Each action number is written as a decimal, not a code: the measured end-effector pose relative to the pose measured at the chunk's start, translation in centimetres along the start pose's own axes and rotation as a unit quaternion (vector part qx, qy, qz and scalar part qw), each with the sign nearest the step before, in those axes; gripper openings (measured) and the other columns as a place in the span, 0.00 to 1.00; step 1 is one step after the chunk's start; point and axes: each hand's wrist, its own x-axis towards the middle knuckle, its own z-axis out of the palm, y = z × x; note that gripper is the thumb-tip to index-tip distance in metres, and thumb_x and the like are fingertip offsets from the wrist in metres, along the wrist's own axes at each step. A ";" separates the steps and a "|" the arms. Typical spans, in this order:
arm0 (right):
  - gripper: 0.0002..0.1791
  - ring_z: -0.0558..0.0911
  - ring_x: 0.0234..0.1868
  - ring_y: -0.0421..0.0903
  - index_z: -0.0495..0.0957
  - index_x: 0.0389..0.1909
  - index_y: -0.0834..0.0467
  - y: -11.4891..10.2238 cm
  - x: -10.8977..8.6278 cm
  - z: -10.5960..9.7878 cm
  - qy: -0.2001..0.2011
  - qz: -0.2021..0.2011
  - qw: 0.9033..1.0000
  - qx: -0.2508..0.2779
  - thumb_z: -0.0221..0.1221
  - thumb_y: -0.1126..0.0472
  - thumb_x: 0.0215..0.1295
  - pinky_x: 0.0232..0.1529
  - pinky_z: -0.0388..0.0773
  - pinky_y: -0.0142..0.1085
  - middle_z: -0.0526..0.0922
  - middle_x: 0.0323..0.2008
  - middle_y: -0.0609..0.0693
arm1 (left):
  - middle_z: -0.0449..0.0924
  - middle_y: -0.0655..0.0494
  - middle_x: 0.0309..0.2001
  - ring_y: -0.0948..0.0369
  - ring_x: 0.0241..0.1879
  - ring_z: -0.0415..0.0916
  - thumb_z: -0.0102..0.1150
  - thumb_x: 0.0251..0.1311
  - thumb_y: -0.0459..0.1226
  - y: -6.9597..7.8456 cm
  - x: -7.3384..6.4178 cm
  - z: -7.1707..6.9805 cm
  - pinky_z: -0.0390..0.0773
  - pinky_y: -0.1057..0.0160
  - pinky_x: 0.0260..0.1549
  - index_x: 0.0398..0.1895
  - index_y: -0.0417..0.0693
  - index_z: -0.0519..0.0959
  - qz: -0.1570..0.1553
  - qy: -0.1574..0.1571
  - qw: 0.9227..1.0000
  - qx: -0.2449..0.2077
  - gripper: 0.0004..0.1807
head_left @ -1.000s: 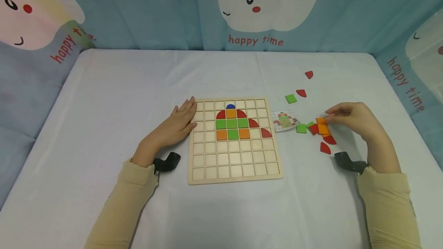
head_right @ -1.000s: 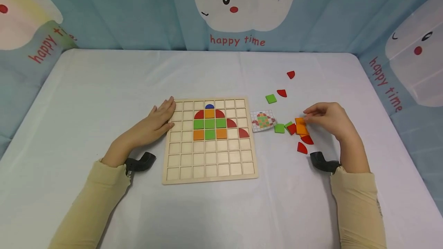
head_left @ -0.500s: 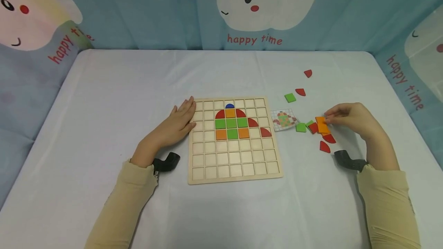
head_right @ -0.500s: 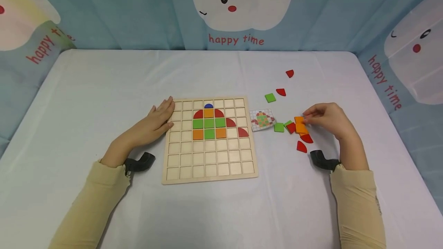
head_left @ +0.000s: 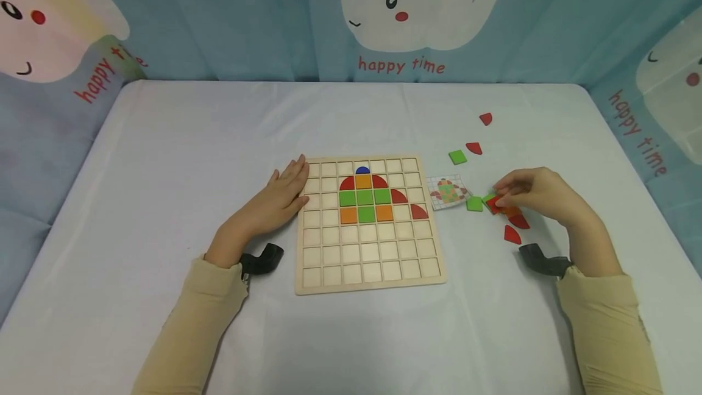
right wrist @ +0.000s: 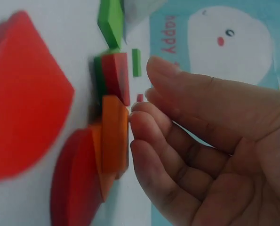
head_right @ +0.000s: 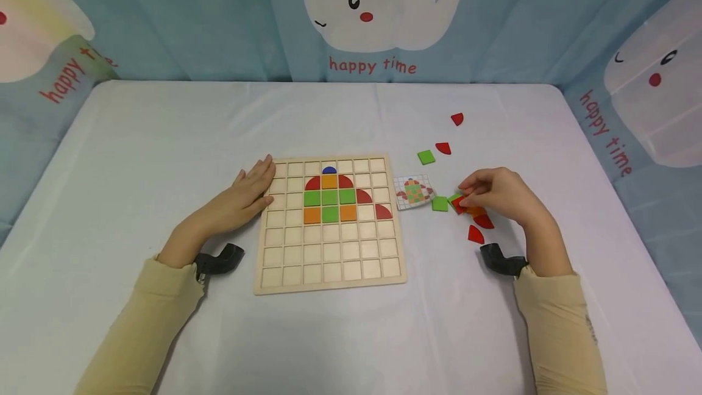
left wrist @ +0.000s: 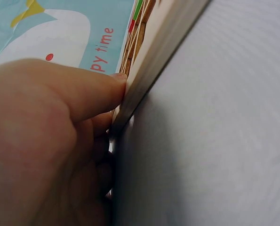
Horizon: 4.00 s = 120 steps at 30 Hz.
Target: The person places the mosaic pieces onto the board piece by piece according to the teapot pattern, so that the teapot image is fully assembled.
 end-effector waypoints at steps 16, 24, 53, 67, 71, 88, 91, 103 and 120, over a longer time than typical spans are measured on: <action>0.16 0.78 0.30 0.47 0.80 0.41 0.67 -0.9 0.5 1.2 0.009 -0.027 0.998 -0.052 0.68 0.65 0.52 0.28 0.76 0.31 0.81 0.28 0.51 | 0.30 0.41 0.74 0.48 0.73 0.29 0.40 0.73 0.39 0.1 0.0 0.1 0.31 0.45 0.67 0.73 0.33 0.40 -0.006 0.001 1.000 0.005 0.34; 0.19 0.78 0.31 0.47 0.79 0.44 0.66 -0.7 0.5 1.0 -0.003 0.002 0.998 -0.058 0.69 0.61 0.52 0.30 0.75 0.34 0.81 0.31 0.51 | 0.30 0.41 0.74 0.48 0.73 0.29 0.40 0.73 0.39 0.2 0.2 0.1 0.32 0.45 0.67 0.72 0.32 0.40 -0.003 0.001 1.000 0.007 0.34; 0.08 0.79 0.29 0.46 0.78 0.39 0.63 -2.7 -1.5 0.8 0.065 -0.079 0.995 0.001 0.61 0.63 0.63 0.30 0.74 0.27 0.83 0.33 0.58 | 0.30 0.42 0.74 0.49 0.73 0.29 0.41 0.73 0.39 0.4 0.0 0.0 0.32 0.45 0.67 0.72 0.32 0.40 -0.014 -0.004 1.000 0.006 0.35; 0.06 0.79 0.29 0.47 0.81 0.38 0.62 -5.1 -1.6 2.3 0.066 -0.121 0.989 0.047 0.63 0.66 0.60 0.28 0.73 0.26 0.83 0.32 0.57 | 0.29 0.42 0.74 0.49 0.73 0.28 0.40 0.73 0.40 0.1 0.3 0.0 0.31 0.46 0.67 0.72 0.33 0.39 -0.013 -0.003 1.000 0.013 0.35; 0.07 0.80 0.30 0.46 0.82 0.38 0.62 -5.4 -1.4 3.0 0.061 -0.124 0.988 0.063 0.64 0.67 0.59 0.31 0.74 0.24 0.83 0.32 0.55 | 0.30 0.42 0.74 0.49 0.73 0.28 0.39 0.73 0.40 0.1 0.4 0.0 0.31 0.46 0.67 0.72 0.32 0.39 -0.009 -0.003 1.000 0.010 0.34; 0.06 0.82 0.35 0.45 0.84 0.37 0.60 -6.9 -0.4 6.7 -0.057 -0.130 0.983 0.115 0.64 0.67 0.58 0.38 0.77 0.29 0.85 0.33 0.49 | 0.31 0.40 0.74 0.49 0.73 0.29 0.40 0.73 0.40 0.0 0.2 0.1 0.31 0.46 0.67 0.72 0.31 0.41 -0.007 0.000 1.000 0.000 0.34; 0.06 0.81 0.34 0.45 0.83 0.36 0.60 -6.9 -0.3 6.9 -0.061 -0.128 0.983 0.116 0.65 0.67 0.58 0.37 0.77 0.29 0.84 0.32 0.49 | 0.31 0.40 0.74 0.48 0.73 0.29 0.39 0.73 0.40 0.0 0.2 0.1 0.31 0.46 0.67 0.72 0.30 0.41 -0.002 0.004 1.000 -0.006 0.34; 0.07 0.78 0.31 0.45 0.85 0.35 0.60 -6.7 0.0 7.0 -0.061 -0.107 0.987 0.108 0.67 0.63 0.55 0.31 0.75 0.29 0.84 0.29 0.49 | 0.30 0.41 0.74 0.49 0.73 0.28 0.39 0.73 0.40 0.1 0.3 -0.1 0.30 0.46 0.67 0.72 0.32 0.40 -0.009 -0.006 1.000 0.007 0.34; 0.07 0.77 0.32 0.45 0.85 0.34 0.59 -6.6 0.4 7.3 -0.070 -0.096 0.988 0.103 0.68 0.63 0.55 0.31 0.75 0.29 0.84 0.30 0.48 | 0.30 0.42 0.74 0.50 0.73 0.28 0.39 0.73 0.40 -0.1 0.4 0.0 0.30 0.47 0.67 0.72 0.33 0.39 -0.008 -0.005 1.000 0.002 0.34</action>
